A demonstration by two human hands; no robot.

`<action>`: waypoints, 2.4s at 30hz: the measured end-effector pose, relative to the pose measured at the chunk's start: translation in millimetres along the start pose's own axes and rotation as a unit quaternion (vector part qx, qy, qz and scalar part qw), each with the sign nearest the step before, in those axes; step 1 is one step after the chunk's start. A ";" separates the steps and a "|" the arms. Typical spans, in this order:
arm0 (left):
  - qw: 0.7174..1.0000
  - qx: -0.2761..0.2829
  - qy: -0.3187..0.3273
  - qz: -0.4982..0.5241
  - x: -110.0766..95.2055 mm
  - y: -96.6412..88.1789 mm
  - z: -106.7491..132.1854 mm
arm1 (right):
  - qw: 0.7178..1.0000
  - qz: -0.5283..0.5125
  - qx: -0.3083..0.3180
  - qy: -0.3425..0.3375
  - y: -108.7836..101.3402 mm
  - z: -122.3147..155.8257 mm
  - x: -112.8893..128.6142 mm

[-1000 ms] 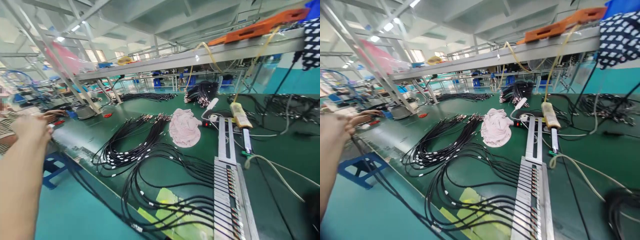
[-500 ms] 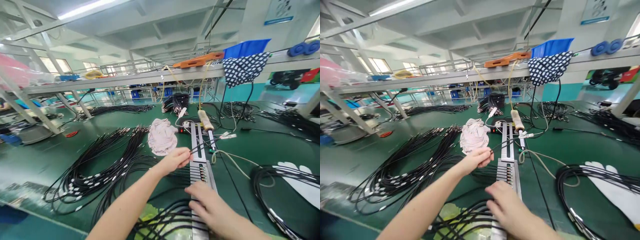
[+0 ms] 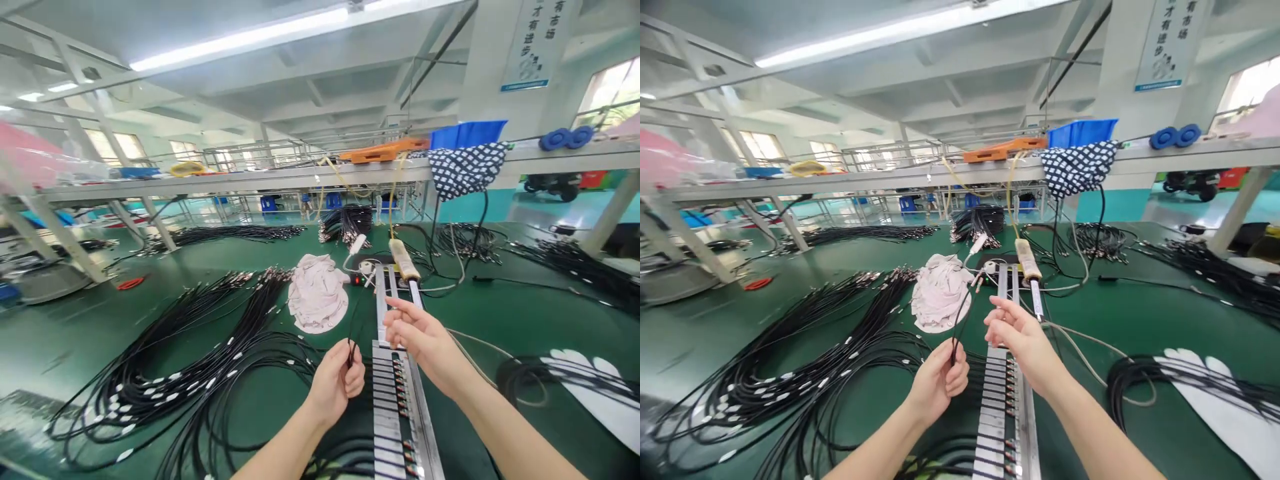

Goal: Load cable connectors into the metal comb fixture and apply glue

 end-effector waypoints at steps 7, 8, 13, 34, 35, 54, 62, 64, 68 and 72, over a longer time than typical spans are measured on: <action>0.975 -0.002 0.221 0.000 -109.6 8.0 9.4 | 0.975 0.151 0.145 -0.079 78.6 -44.6 41.5; 0.971 0.002 0.239 -0.005 -120.8 11.5 11.3 | 0.964 0.175 0.170 -0.104 93.5 -49.6 51.3; 0.959 0.011 0.282 -0.001 -146.5 24.8 11.1 | 0.923 0.249 0.204 -0.212 156.2 -70.8 102.8; 0.924 0.057 0.095 -0.366 -62.4 66.5 -38.4 | 0.990 0.117 0.070 0.045 10.6 -24.9 8.0; 0.913 0.068 0.058 -0.398 -48.4 61.2 -36.5 | 0.990 0.124 0.046 0.051 -3.4 -13.3 -2.6; 0.648 0.096 -0.099 -0.749 33.2 -14.3 6.8 | 0.920 0.378 0.075 0.076 -60.4 78.2 -97.9; 0.672 0.140 -0.072 -0.724 33.3 -9.1 9.2 | 0.918 0.386 0.075 0.058 -61.5 77.9 -101.7; 0.653 0.148 -0.064 -0.740 34.8 -8.8 9.4 | 0.916 0.391 0.075 0.039 -60.4 78.4 -99.5; 0.615 0.164 -0.055 -0.769 38.6 -4.8 9.9 | 0.906 0.412 0.092 -0.002 -54.2 80.3 -97.9; 0.571 0.183 -0.049 -0.799 41.6 1.5 12.2 | 0.892 0.439 0.110 -0.016 -50.2 81.8 -100.5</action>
Point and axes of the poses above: each hand's wrist, its own z-axis away from the middle knuckle, its own y-axis out of the palm, x = y × z, the point moved 8 cm from there along -z, towards the middle knuckle, and after that the axes turned 8 degrees about z, right-handed, at the moved point
